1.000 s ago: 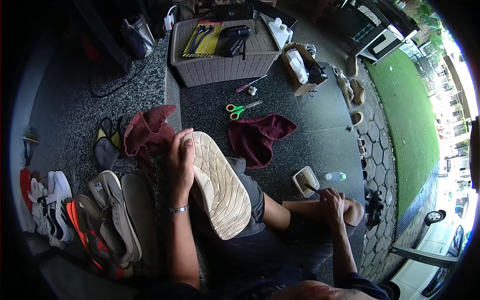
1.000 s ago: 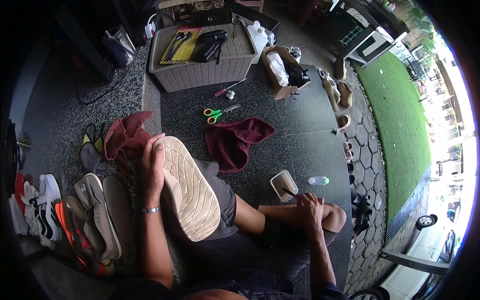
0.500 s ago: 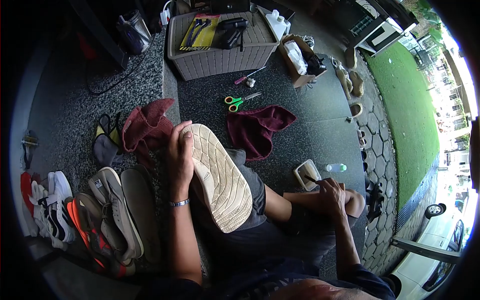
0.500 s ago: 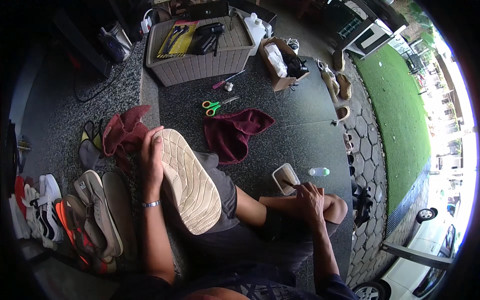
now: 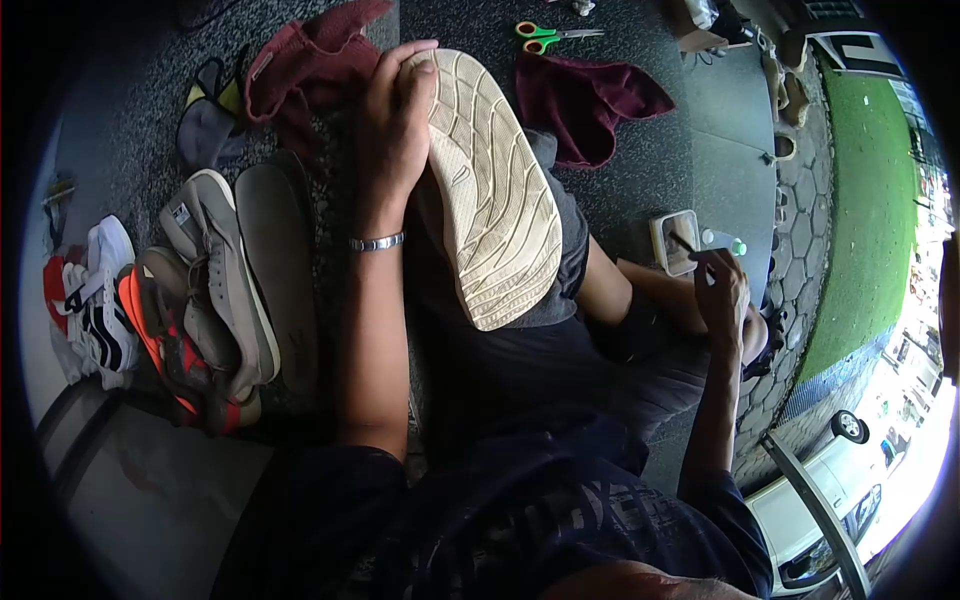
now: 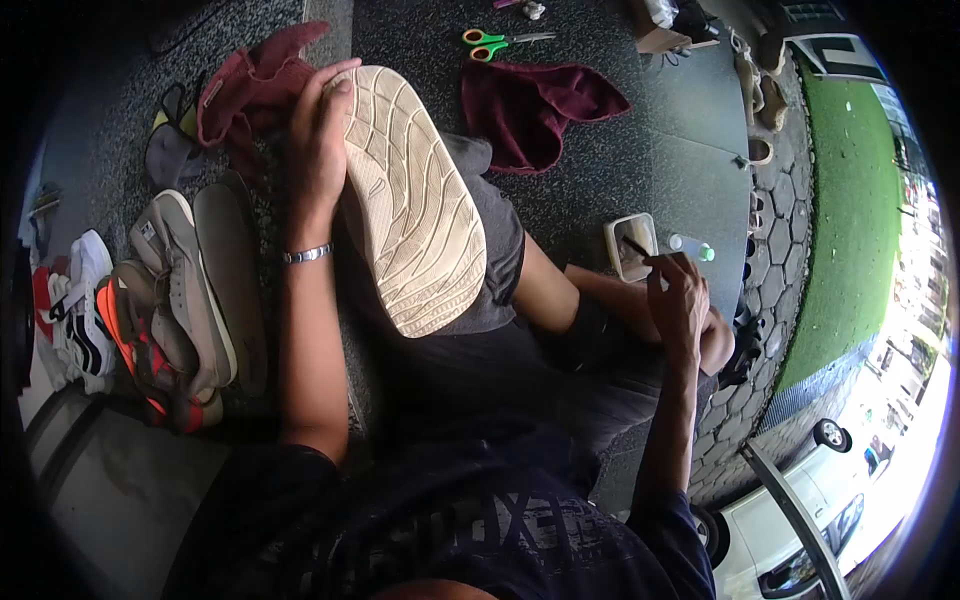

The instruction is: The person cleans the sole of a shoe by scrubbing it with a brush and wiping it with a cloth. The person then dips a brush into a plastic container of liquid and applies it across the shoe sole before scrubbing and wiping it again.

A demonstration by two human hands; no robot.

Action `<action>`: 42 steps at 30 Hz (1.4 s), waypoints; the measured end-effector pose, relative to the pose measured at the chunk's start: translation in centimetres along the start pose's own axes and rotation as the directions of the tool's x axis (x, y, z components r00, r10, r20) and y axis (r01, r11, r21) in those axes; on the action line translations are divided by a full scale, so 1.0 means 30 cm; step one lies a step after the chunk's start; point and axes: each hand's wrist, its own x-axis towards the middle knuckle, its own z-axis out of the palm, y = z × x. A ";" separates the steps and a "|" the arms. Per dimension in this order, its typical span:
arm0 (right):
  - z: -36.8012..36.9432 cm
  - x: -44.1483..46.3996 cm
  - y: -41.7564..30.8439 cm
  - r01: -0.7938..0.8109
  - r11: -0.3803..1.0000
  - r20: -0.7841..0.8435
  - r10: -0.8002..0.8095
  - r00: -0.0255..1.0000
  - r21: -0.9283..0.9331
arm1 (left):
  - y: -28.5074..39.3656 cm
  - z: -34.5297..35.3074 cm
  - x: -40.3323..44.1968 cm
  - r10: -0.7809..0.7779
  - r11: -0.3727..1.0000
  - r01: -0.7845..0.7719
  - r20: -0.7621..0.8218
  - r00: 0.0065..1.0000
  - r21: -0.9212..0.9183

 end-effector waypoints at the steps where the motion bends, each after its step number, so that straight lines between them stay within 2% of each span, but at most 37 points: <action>1: -0.025 0.024 -0.038 -0.047 0.995 -0.020 0.049 0.999 0.091 | -0.013 0.005 -0.001 0.006 1.000 -0.006 -0.011 1.000 -0.001; 3: -0.067 0.081 -0.126 0.005 0.980 -0.082 0.011 0.997 0.201 | 0.005 0.008 -0.001 0.016 1.000 -0.016 -0.029 0.999 -0.006; 4: -0.112 0.103 -0.217 -0.001 0.973 -0.069 0.017 0.997 0.230 | 0.028 0.000 -0.007 -0.061 0.997 0.061 0.015 0.998 0.038; 7: -0.145 0.135 -0.427 0.042 0.897 -0.006 -0.044 0.999 0.441 | 0.021 0.002 -0.008 -0.082 0.992 0.081 0.000 0.997 0.097; 8: -0.156 0.148 -0.488 0.226 0.912 -0.065 -0.217 0.974 0.344 | 0.055 0.001 -0.004 -0.117 0.987 0.117 -0.001 0.993 0.114; 9: -0.155 0.162 -0.542 0.404 0.884 -0.106 -0.390 0.915 0.234 | 0.054 0.008 -0.004 -0.068 0.992 0.069 -0.013 0.998 0.102; 10: -0.138 0.179 -0.583 0.497 0.851 -0.140 -0.478 0.867 0.172 | 0.048 0.016 -0.003 -0.019 0.996 0.021 -0.028 0.999 0.090; 11: -0.144 0.187 -0.639 0.518 0.841 -0.120 -0.505 0.855 0.156 | 0.042 0.019 -0.003 0.028 0.997 -0.025 -0.046 0.999 0.080; 13: -0.105 0.215 -0.698 0.582 0.787 -0.217 -0.543 0.811 0.206 | 0.038 0.013 0.001 -0.024 0.997 0.024 -0.002 1.000 0.067; 17: -0.118 0.239 -0.757 0.612 0.736 -0.067 -0.622 0.780 0.289 | 0.037 0.009 0.006 -0.035 0.999 0.034 0.025 0.999 0.039; 18: -0.117 0.248 -0.761 0.621 0.720 -0.052 -0.640 0.767 0.309 | 0.032 0.020 0.004 0.018 0.999 -0.017 -0.025 1.000 0.046; 21: -0.110 0.280 -0.734 0.610 0.701 0.039 -0.667 0.744 0.368 | 0.065 0.004 0.003 -0.100 0.992 0.098 0.031 0.994 0.080; 22: -0.108 0.286 -0.725 0.596 0.703 0.078 -0.669 0.739 0.388 | 0.059 0.008 0.002 -0.071 0.993 0.069 0.012 0.997 0.100; 25: -0.088 0.277 -0.784 0.714 0.619 -0.023 -0.750 0.661 0.328 | 0.029 0.023 0.006 0.008 0.992 -0.005 -0.018 1.000 0.129; 28: -0.080 0.304 -0.727 0.728 0.608 0.041 -0.776 0.630 0.316 | 0.004 0.025 0.001 0.037 0.997 -0.035 -0.023 0.999 0.067; 31: -0.096 0.315 -0.725 0.724 0.616 0.047 -0.771 0.635 0.311 | 0.002 0.039 -0.006 0.103 0.976 -0.085 -0.085 0.991 0.200; 32: -0.093 0.301 -0.756 0.737 0.607 0.040 -0.779 0.626 0.296 | -0.040 0.060 0.011 0.219 0.973 -0.206 -0.123 0.968 0.107; 35: -0.083 0.299 -0.795 0.743 0.585 0.028 -0.791 0.611 0.325 | -0.054 0.051 0.000 0.143 0.984 -0.131 -0.099 0.985 0.118; 36: -0.071 0.310 -0.766 0.731 0.584 0.025 -0.787 0.617 0.353 | -0.008 0.041 -0.006 0.058 0.992 -0.050 -0.072 0.996 0.116; 37: -0.070 0.320 -0.733 0.716 0.586 0.025 -0.780 0.625 0.379 | -0.018 0.048 -0.005 0.062 0.994 -0.054 -0.084 0.995 0.095; 38: -0.094 0.329 -0.707 0.644 0.672 0.132 -0.723 0.679 0.365 | -0.026 0.061 -0.002 0.062 0.996 -0.056 -0.091 0.994 0.069; 39: -0.100 0.336 -0.699 0.637 0.677 0.125 -0.715 0.688 0.368 | -0.033 0.068 -0.002 0.064 0.997 -0.060 -0.106 0.992 0.046; 42: -0.086 0.311 -0.757 0.751 0.602 0.052 -0.788 0.613 0.271 | -0.014 0.053 -0.010 0.097 0.983 -0.080 -0.100 0.990 0.165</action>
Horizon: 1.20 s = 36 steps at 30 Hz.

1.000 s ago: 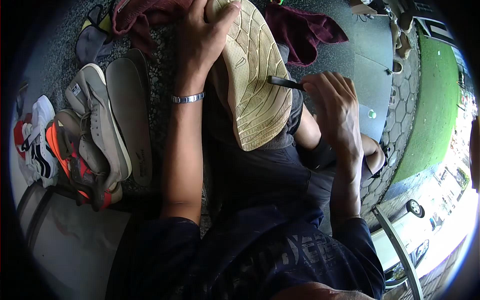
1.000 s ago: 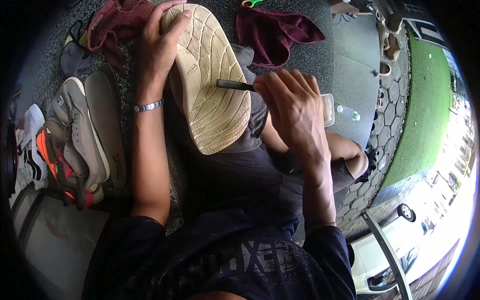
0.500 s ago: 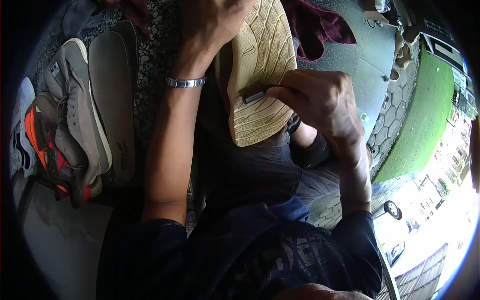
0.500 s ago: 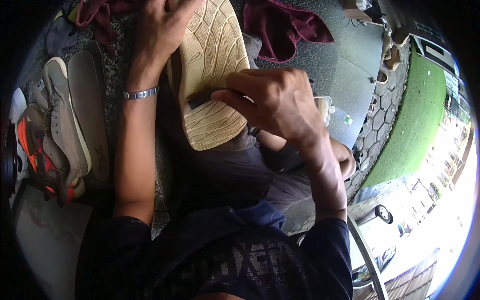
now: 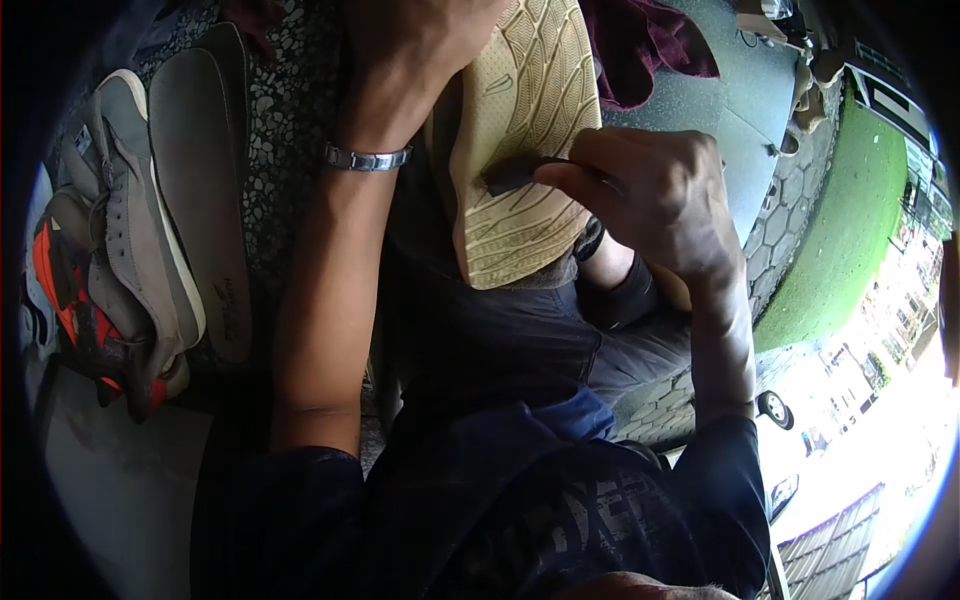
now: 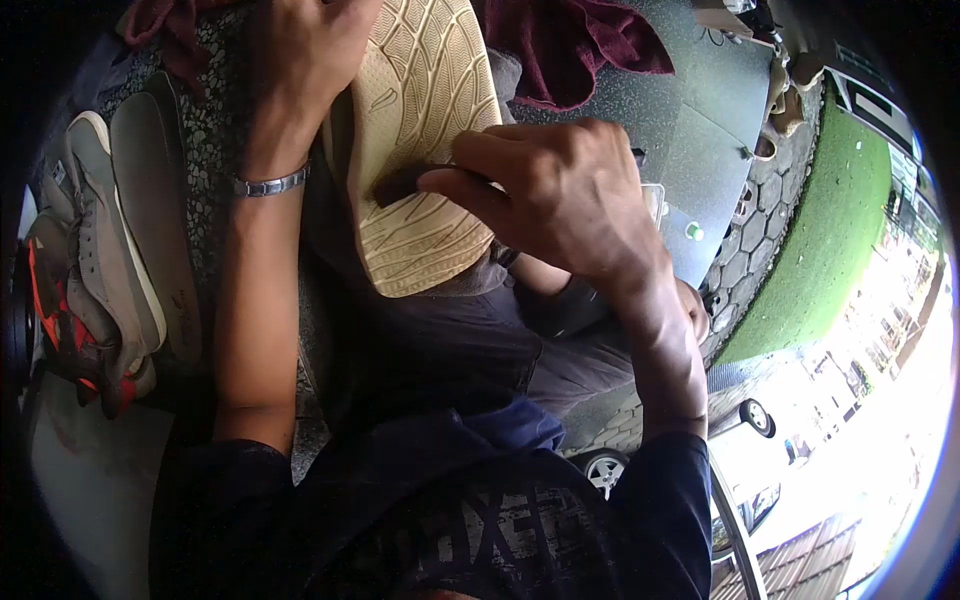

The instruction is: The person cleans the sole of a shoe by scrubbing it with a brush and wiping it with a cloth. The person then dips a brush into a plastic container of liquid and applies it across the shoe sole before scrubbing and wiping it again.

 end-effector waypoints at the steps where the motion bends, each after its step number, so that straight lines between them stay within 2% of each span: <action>1: 0.001 0.013 -0.015 0.018 1.000 -0.006 -0.018 1.000 -0.020 | -0.016 0.005 -0.001 0.046 0.999 -0.046 -0.020 0.999 0.010; 3: -0.004 0.010 -0.007 0.022 0.999 -0.007 -0.022 1.000 -0.028 | -0.060 0.019 0.005 0.141 0.990 -0.138 -0.070 0.988 0.037; 6: -0.016 -0.041 0.059 -0.046 0.998 -0.030 0.048 0.998 0.046 | 0.038 -0.003 -0.005 -0.035 0.999 0.036 -0.024 0.999 0.040; 10: 0.016 0.016 -0.028 0.048 0.998 0.030 -0.047 0.998 -0.032 | -0.016 0.013 -0.002 0.047 0.998 -0.044 -0.065 0.997 0.041; 13: 0.047 -0.008 -0.004 0.023 0.998 -0.087 -0.017 0.996 0.062 | 0.026 -0.001 -0.004 -0.004 0.996 0.009 -0.062 0.998 0.085; 14: 0.005 -0.016 0.017 -0.008 0.999 0.023 0.007 1.000 0.039 | -0.004 0.012 -0.003 0.001 1.000 0.000 -0.077 0.997 0.011; 15: -0.013 -0.028 0.044 -0.030 1.000 -0.012 0.030 0.999 0.006 | -0.005 0.012 -0.008 0.016 0.999 -0.013 -0.075 0.997 0.042; 17: -0.043 -0.022 0.040 -0.111 0.994 0.056 0.109 0.992 0.023 | 0.012 0.006 0.003 0.069 0.993 -0.060 -0.088 0.994 0.106; 18: 0.000 -0.012 0.015 -0.052 0.998 -0.016 0.053 0.998 0.046 | 0.013 0.004 0.004 0.063 0.994 -0.055 -0.079 0.995 0.094; 19: 0.001 0.006 -0.011 0.008 0.998 0.007 -0.007 1.000 -0.058 | 0.001 0.003 -0.010 0.023 0.998 -0.020 -0.046 0.999 0.057; 21: 0.001 0.004 -0.018 0.024 0.999 -0.004 -0.024 1.000 -0.038 | 0.001 -0.006 -0.001 -0.042 0.999 0.042 0.012 0.999 -0.014; 22: -0.004 -0.007 0.006 0.005 1.000 -0.007 -0.005 1.000 -0.028 | 0.006 -0.005 -0.007 -0.007 0.999 0.008 -0.026 1.000 0.045; 24: -0.021 -0.044 0.038 -0.052 0.999 0.006 0.052 0.999 0.010 | 0.009 0.004 -0.013 0.005 0.999 -0.003 -0.051 0.999 0.031; 27: 0.004 -0.024 -0.005 -0.013 0.999 -0.013 0.013 1.000 -0.041 | 0.025 0.007 -0.019 -0.019 0.999 0.022 -0.059 0.998 0.049; 29: 0.024 -0.015 -0.027 -0.015 1.000 -0.060 0.016 0.998 0.025 | 0.015 0.004 -0.007 0.021 0.999 -0.017 -0.083 0.996 0.049; 30: 0.041 -0.023 -0.006 -0.009 0.998 -0.099 0.015 0.995 0.060 | 0.035 0.001 -0.018 -0.091 0.993 0.094 -0.038 0.995 0.074; 31: 0.046 -0.027 0.014 0.001 0.995 -0.135 0.012 0.991 0.096 | 0.036 0.006 -0.007 -0.030 0.995 0.038 -0.086 0.996 0.088; 32: 0.005 -0.040 0.034 -0.046 0.997 -0.042 0.049 0.998 0.068 | 0.034 0.012 -0.005 0.023 0.995 -0.010 -0.126 0.992 0.104; 34: 0.006 -0.039 0.045 -0.041 0.999 -0.023 0.042 0.999 0.030 | 0.033 0.016 -0.011 0.112 0.979 -0.079 -0.169 0.979 0.190; 36: 0.016 -0.021 0.000 -0.021 0.999 -0.020 0.021 1.000 0.045 | 0.019 0.017 -0.019 0.076 0.988 -0.051 -0.168 0.983 0.146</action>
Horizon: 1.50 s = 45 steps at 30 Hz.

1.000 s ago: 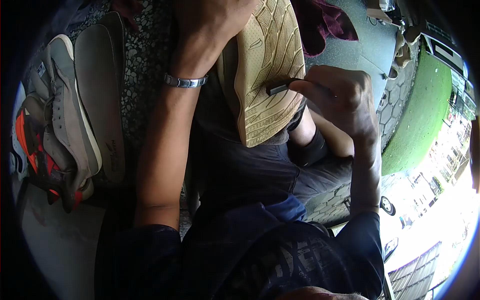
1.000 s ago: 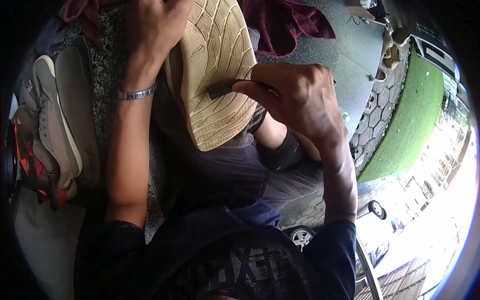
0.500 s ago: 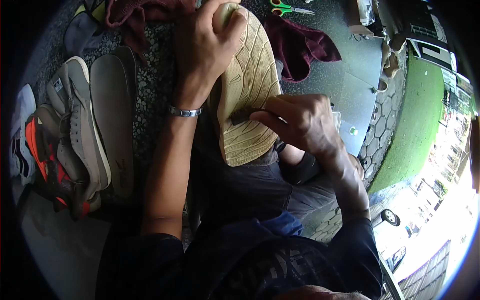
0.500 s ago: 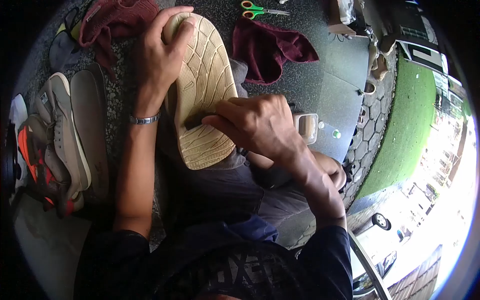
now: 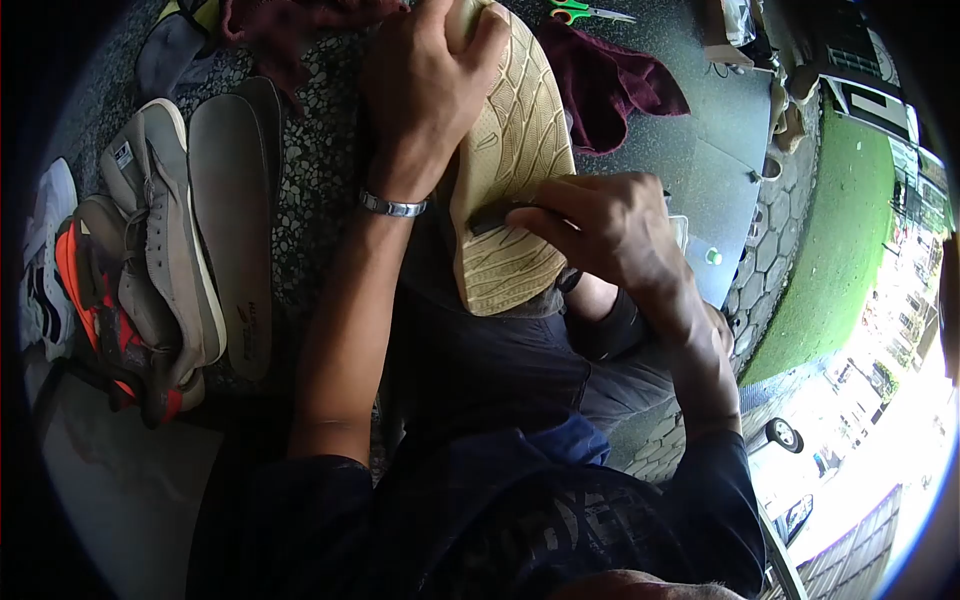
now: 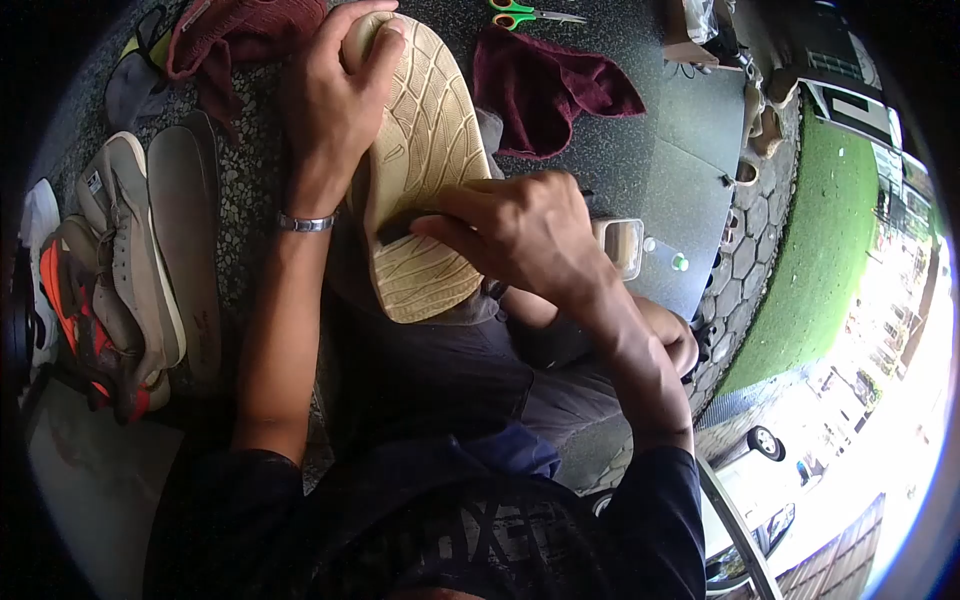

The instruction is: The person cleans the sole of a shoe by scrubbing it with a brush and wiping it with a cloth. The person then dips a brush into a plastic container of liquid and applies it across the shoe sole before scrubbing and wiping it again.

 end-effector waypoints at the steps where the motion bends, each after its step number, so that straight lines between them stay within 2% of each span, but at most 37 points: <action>1: 0.001 0.012 -0.014 0.005 1.000 0.005 -0.005 1.000 0.022 | -0.009 0.002 0.003 -0.013 1.000 0.013 0.000 1.000 -0.018; 2: 0.002 0.027 -0.015 0.019 0.999 0.006 -0.019 1.000 0.040 | -0.003 0.003 0.019 0.024 0.999 -0.024 -0.014 1.000 -0.032; 5: -0.025 -0.011 0.059 -0.073 0.991 -0.022 0.076 0.997 0.109 | 0.027 -0.017 0.021 -0.079 0.992 0.083 0.043 0.996 -0.090; 6: -0.043 -0.019 0.077 -0.166 0.979 -0.086 0.177 0.980 0.118 | 0.028 -0.023 0.023 -0.098 0.991 0.103 0.060 0.993 -0.081; 7: -0.077 -0.026 0.079 -0.333 0.936 -0.046 0.340 0.939 0.111 | 0.027 -0.028 0.023 -0.117 0.990 0.122 0.077 0.990 -0.070; 9: -0.070 -0.010 0.136 -0.133 0.988 -0.239 0.111 0.965 -0.080 | 0.028 -0.033 0.028 -0.145 0.987 0.151 0.103 0.984 -0.061; 13: -0.017 0.021 0.052 -0.193 0.960 -0.306 0.125 0.944 -0.201 | 0.026 -0.030 0.029 -0.152 0.983 0.164 0.132 0.980 -0.084; 17: 0.041 0.045 -0.029 -0.152 0.941 -0.401 0.019 0.916 -0.303 | -0.005 -0.012 0.023 -0.069 0.987 0.079 0.079 0.994 -0.139; 19: 0.066 0.045 -0.017 -0.157 0.926 -0.422 -0.003 0.907 -0.345 | 0.017 -0.022 0.020 -0.071 0.994 0.078 0.080 0.994 -0.082; 21: 0.128 0.066 -0.073 -0.079 0.949 -0.507 -0.091 0.857 -0.305 | 0.018 -0.018 0.014 -0.071 0.995 0.075 0.060 0.996 -0.059; 22: 0.128 0.066 -0.082 -0.066 0.945 -0.497 -0.109 0.861 -0.321 | -0.007 -0.002 0.010 -0.067 0.995 0.070 0.040 0.997 -0.066; 25: 0.084 0.016 0.032 -0.171 0.912 -0.466 -0.025 0.884 -0.373 | -0.004 -0.002 0.008 -0.048 0.999 0.049 0.015 0.999 -0.022; 26: 0.083 -0.005 0.049 -0.229 0.920 -0.453 0.064 0.889 -0.319 | 0.003 -0.004 0.012 -0.042 0.999 0.042 0.006 0.999 0.006; 29: 0.125 0.063 -0.070 -0.065 0.938 -0.501 -0.122 0.857 -0.340 | -0.007 0.011 0.004 -0.023 0.999 0.023 0.001 1.000 0.022; 30: 0.133 0.071 -0.072 -0.054 0.940 -0.505 -0.132 0.853 -0.336 | -0.036 0.021 0.014 0.060 0.996 -0.065 -0.080 0.995 -0.065; 33: 0.090 0.027 0.028 -0.135 0.912 -0.494 -0.081 0.866 -0.388 | 0.002 0.005 0.006 -0.033 0.999 0.034 -0.032 0.999 0.036; 34: 0.103 0.019 0.029 -0.146 0.919 -0.489 -0.056 0.871 -0.365 | 0.000 0.015 0.006 -0.048 0.999 0.047 -0.043 0.998 -0.021; 35: 0.113 0.016 0.028 -0.157 0.926 -0.484 -0.030 0.875 -0.342 | -0.001 0.015 0.003 -0.041 0.999 0.041 -0.041 0.998 -0.002; 37: 0.163 0.056 -0.040 -0.078 0.941 -0.529 -0.117 0.841 -0.331 | 0.010 0.019 0.000 -0.015 1.000 0.015 -0.019 1.000 0.022; 38: 0.125 0.072 -0.061 -0.057 0.932 -0.436 -0.113 0.893 -0.358 | 0.020 0.017 0.004 -0.042 0.999 0.042 -0.002 0.999 0.011; 41: 0.103 0.048 0.081 -0.148 0.985 -0.397 0.101 0.912 -0.089 | 0.039 -0.013 0.023 -0.129 0.992 0.129 0.030 0.991 -0.007; 42: 0.090 0.038 0.136 -0.350 0.910 -0.444 0.415 0.794 0.223 | 0.022 -0.015 0.023 -0.078 0.997 0.079 0.026 0.997 -0.009; 43: 0.075 0.027 0.209 -0.477 0.710 -0.378 0.690 0.617 0.518 | 0.018 -0.020 0.028 -0.105 0.994 0.106 0.030 0.994 -0.029; 45: 0.071 0.009 0.513 -0.501 0.751 -0.430 0.658 0.618 0.430 | 0.024 -0.020 0.022 -0.160 0.984 0.164 0.059 0.985 -0.075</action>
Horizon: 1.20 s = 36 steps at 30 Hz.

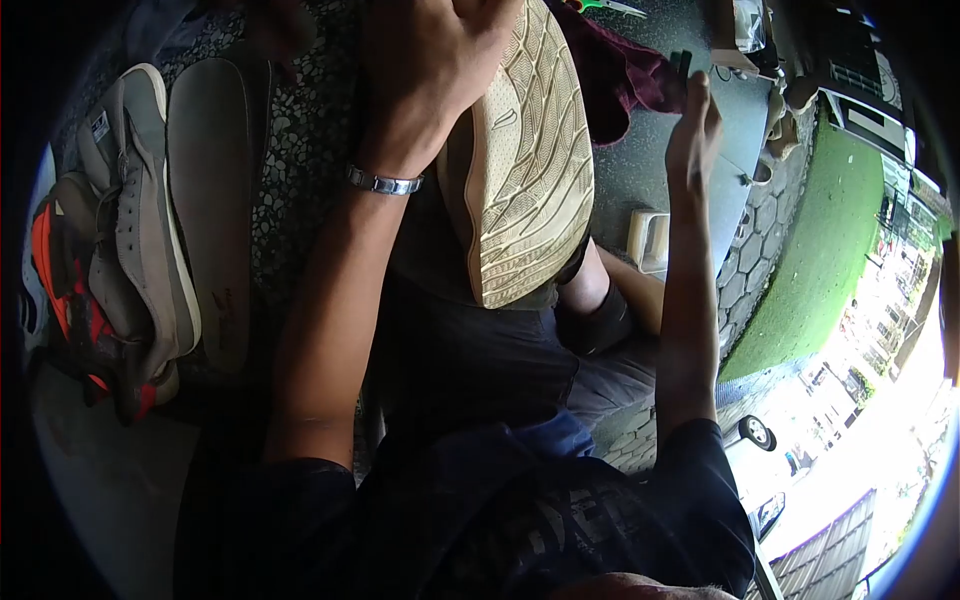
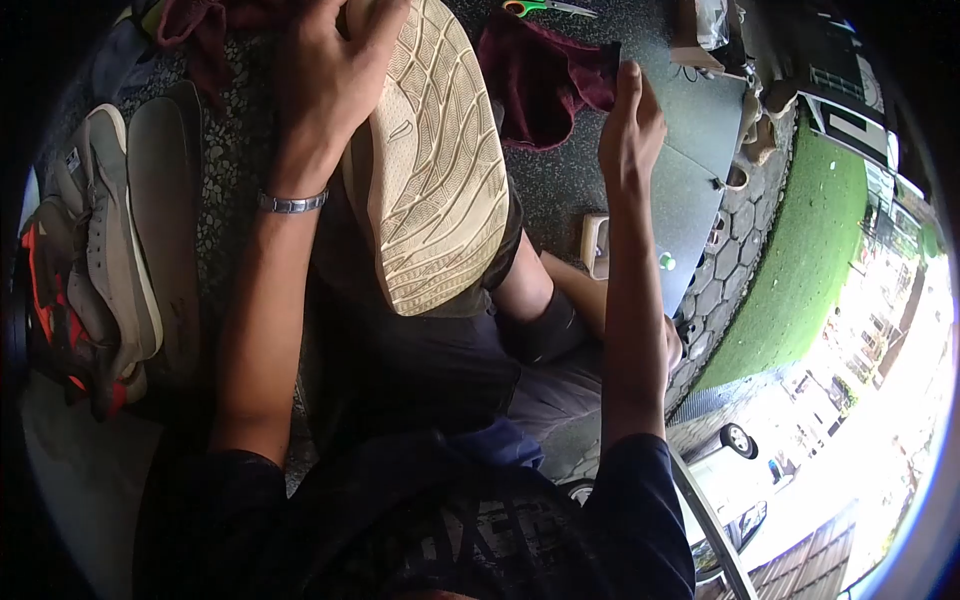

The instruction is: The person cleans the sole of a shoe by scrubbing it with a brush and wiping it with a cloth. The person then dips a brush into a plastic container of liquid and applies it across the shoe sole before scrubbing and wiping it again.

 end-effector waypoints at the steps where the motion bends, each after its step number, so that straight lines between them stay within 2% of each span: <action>1: 0.015 0.082 0.147 0.004 0.980 0.033 0.002 0.999 -0.198 | 0.005 0.002 -0.008 -0.023 1.000 0.023 0.018 1.000 -0.008; 2: 0.019 0.128 0.241 0.014 0.922 0.060 0.010 0.998 -0.387 | 0.006 0.001 -0.010 -0.041 0.999 0.041 0.038 0.998 -0.017; 3: 0.047 0.108 0.201 -0.061 0.837 0.091 0.131 0.987 -0.544 | 0.005 -0.001 -0.004 -0.053 0.998 0.054 0.053 0.997 -0.023; 6: 0.211 0.040 0.235 0.097 0.679 0.092 -0.044 0.995 -0.728 | -0.005 0.003 0.001 -0.020 0.996 0.024 0.048 0.999 -0.081; 7: 0.234 0.031 0.234 0.058 0.739 -0.008 -0.085 0.996 -0.671 | -0.013 0.005 0.004 -0.002 0.998 0.004 0.041 0.999 -0.065; 10: 0.211 0.083 0.297 0.074 0.880 0.070 -0.046 0.996 -0.469 | -0.037 0.008 0.005 0.032 0.998 -0.031 0.024 0.999 -0.050; 11: 0.194 0.061 0.257 0.069 0.965 -0.040 -0.081 0.996 -0.253 | -0.042 0.012 0.003 0.038 0.998 -0.036 0.022 0.999 -0.051; 12: 0.154 0.053 0.202 0.112 0.974 -0.063 -0.126 0.990 -0.195 | -0.030 0.008 0.002 0.015 0.999 -0.013 0.032 0.999 -0.044; 13: 0.124 0.042 0.132 0.134 0.991 -0.065 -0.136 0.989 -0.022 | -0.007 -0.004 0.005 -0.008 0.999 0.009 0.037 0.999 -0.034; 14: 0.087 0.020 0.056 0.147 0.977 -0.069 -0.138 0.988 0.151 | 0.007 -0.012 0.008 -0.032 0.999 0.033 0.047 0.998 -0.024; 16: 0.065 -0.101 -0.207 0.232 0.900 -0.033 -0.237 0.971 0.369 | 0.014 -0.018 0.006 -0.104 0.994 0.105 0.089 0.991 -0.003; 17: 0.046 -0.164 -0.270 0.184 0.911 0.124 -0.244 0.962 0.369 | 0.016 -0.016 0.006 -0.132 0.991 0.132 0.113 0.985 0.004; 18: 0.041 -0.186 -0.318 0.292 0.918 0.230 -0.355 0.906 0.268 | -0.001 -0.002 -0.002 0.093 0.995 -0.093 0.018 0.995 -0.048; 19: 0.035 -0.209 -0.365 0.415 0.889 0.329 -0.457 0.826 0.192 | -0.013 -0.010 0.003 0.089 0.995 -0.087 0.048 0.995 -0.041; 20: 0.040 -0.217 -0.401 0.657 0.753 0.422 -0.606 0.674 0.031 | -0.019 -0.020 0.006 0.082 0.996 -0.080 0.077 0.994 -0.031; 22: 0.060 -0.249 -0.441 0.628 0.777 0.378 -0.597 0.708 0.051 | -0.018 -0.020 0.004 0.068 0.998 -0.066 0.080 0.995 -0.024; 25: 0.145 -0.269 -0.476 0.615 0.782 0.156 -0.623 0.766 0.105 | -0.057 -0.009 0.005 0.086 0.996 -0.084 0.056 0.995 -0.027; 27: 0.200 -0.263 -0.474 0.586 0.800 0.076 -0.597 0.798 0.131 | -0.057 -0.005 0.013 0.092 0.995 -0.089 0.048 0.995 -0.047; 30: 0.186 -0.277 -0.505 0.490 0.872 0.234 -0.481 0.845 0.022 | -0.059 0.001 0.011 0.090 0.994 -0.087 0.044 0.995 -0.072; 31: 0.173 -0.301 -0.517 0.411 0.910 0.266 -0.383 0.885 -0.058 | -0.062 0.010 0.009 0.113 0.991 -0.111 0.030 0.993 -0.071; 34: 0.114 -0.370 -0.536 0.387 0.909 0.456 -0.281 0.845 -0.157 | -0.043 0.007 0.008 0.108 0.994 -0.108 0.026 0.994 -0.023; 36: 0.088 -0.424 -0.554 0.311 0.936 0.520 -0.185 0.834 -0.166 | -0.034 0.004 0.001 0.089 0.996 -0.089 0.036 0.995 -0.016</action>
